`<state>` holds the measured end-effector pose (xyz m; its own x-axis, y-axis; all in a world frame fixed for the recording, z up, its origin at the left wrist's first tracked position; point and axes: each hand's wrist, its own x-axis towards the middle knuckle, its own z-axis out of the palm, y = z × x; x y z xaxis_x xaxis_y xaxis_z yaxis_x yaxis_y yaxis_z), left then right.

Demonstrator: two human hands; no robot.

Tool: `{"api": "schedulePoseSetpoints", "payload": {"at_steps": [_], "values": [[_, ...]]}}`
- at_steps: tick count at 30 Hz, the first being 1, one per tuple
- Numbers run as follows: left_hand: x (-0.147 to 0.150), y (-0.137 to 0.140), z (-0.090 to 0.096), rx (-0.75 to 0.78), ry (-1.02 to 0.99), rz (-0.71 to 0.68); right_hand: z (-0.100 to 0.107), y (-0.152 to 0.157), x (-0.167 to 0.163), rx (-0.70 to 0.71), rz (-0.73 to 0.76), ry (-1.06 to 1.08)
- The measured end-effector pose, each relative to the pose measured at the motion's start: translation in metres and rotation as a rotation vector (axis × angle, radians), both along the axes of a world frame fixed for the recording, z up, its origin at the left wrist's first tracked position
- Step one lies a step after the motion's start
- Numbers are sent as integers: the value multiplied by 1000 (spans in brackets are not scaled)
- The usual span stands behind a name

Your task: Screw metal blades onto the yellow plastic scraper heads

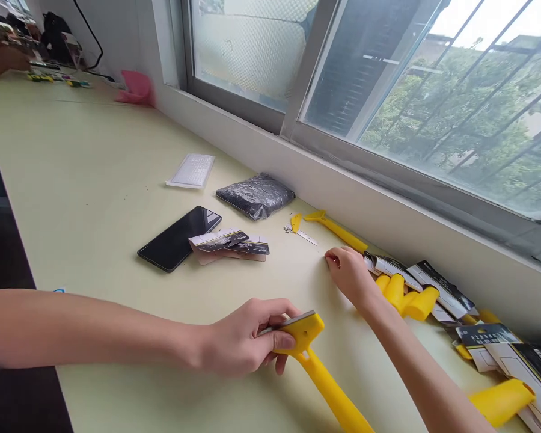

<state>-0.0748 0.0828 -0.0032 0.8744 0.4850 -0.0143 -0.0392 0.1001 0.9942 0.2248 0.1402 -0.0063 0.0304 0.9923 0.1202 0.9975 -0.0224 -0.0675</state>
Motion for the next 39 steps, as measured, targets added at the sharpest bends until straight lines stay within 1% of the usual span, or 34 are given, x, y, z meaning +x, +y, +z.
{"api": "schedulePoseSetpoints", "payload": {"at_steps": [2,4,8,10,12,14,16,18,20,22,24,26,28,31,35,39], "values": [[0,0,-1,4,-6,2,6,-7,-6,-45,2,-17],[0,0,-1,8,-12,10,14,-7,-10,-101,20,-34],[1,0,-5,6,-18,22,26,6,-16,-205,30,-63],[1,1,-6,1,-18,23,28,13,-18,-231,10,-67],[1,2,-7,-6,-16,26,28,14,-19,-223,-6,-52],[1,2,-7,-6,-14,30,29,5,-22,-169,-4,-13],[1,3,-7,5,-9,33,31,-16,-27,-61,16,54],[0,2,-6,12,-2,38,36,-50,-36,98,47,147],[0,2,-5,19,-3,50,45,-92,-50,279,66,270],[1,1,-3,24,-2,58,53,-134,-66,406,77,364],[1,0,-1,32,3,61,60,-167,-85,430,106,402],[0,0,1,39,9,59,60,-185,-102,474,173,376],[-1,-1,3,48,14,53,56,-190,-116,493,210,315],[-2,-1,5,66,11,48,45,-181,-128,504,203,292],[-3,-3,6,94,-15,44,35,-170,-133,521,178,316],[-4,-4,8,103,-19,41,33,-171,-134,541,130,319]]}}
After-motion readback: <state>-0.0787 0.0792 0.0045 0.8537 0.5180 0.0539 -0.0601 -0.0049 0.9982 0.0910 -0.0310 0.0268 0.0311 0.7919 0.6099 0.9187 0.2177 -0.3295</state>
